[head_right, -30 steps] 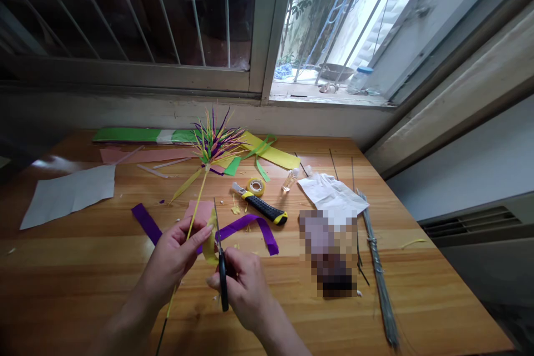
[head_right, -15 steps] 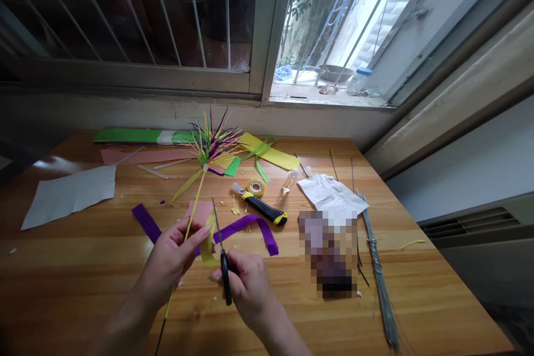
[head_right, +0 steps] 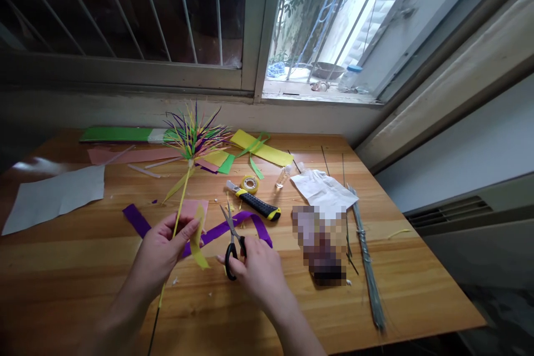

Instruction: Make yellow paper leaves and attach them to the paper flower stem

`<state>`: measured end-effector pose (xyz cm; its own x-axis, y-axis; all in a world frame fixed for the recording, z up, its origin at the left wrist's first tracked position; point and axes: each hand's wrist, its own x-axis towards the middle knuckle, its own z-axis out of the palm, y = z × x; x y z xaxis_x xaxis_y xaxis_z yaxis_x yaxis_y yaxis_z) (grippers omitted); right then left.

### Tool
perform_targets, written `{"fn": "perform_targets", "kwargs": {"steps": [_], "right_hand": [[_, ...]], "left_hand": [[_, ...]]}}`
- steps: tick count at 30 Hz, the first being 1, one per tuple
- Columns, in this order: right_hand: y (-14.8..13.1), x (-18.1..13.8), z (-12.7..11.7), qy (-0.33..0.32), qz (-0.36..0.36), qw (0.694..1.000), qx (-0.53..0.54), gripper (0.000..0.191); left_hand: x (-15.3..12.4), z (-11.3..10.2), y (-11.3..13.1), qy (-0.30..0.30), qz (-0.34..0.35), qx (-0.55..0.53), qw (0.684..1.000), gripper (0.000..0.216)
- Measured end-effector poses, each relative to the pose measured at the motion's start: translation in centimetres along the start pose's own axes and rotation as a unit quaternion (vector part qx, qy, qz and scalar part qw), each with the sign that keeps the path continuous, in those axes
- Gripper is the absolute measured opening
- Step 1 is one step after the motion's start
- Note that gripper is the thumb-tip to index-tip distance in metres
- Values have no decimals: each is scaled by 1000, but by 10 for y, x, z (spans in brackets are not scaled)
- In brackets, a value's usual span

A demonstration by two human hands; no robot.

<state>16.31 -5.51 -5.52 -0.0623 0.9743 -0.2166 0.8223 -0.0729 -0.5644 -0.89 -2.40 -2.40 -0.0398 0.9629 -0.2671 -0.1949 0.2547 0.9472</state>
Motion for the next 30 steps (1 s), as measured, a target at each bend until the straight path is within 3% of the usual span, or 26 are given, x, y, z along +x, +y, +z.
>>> {"fn": "perform_targets", "kwargs": {"steps": [3,5,7,9,13,15,18,23,27,30], "right_hand": [[7,0,5,14,4,999,52,31],[7,2,9,18,2,982,186,29],[1,6,11,26,10,930,366,27],[-10,12,11,37,11,853,520,27],[-37,24,5,19,-29,726,687,28],[-48,28,1,-26,-37,683,729,29],[-57,30,-4,-86,-44,649,755,27],[-60,31,-7,-113,-55,639,759,27],[-61,32,-7,-63,-31,690,721,34],[-61,34,-10,-25,-14,741,671,36]], "left_hand": [[1,1,1,15,3,6,1000,32],[2,2,0,7,-18,-10,1000,31],[2,3,-3,-22,-57,-49,997,30],[1,4,-6,-64,-100,-91,989,27],[2,6,-9,-125,-115,-145,975,25],[2,6,-8,-144,-115,-168,968,28],[3,3,-7,-162,-126,-178,962,33],[3,-2,-9,-195,-155,-183,951,31],[2,-3,-9,-208,-146,-158,954,33],[-1,-3,-4,-164,-103,-109,975,37]]}}
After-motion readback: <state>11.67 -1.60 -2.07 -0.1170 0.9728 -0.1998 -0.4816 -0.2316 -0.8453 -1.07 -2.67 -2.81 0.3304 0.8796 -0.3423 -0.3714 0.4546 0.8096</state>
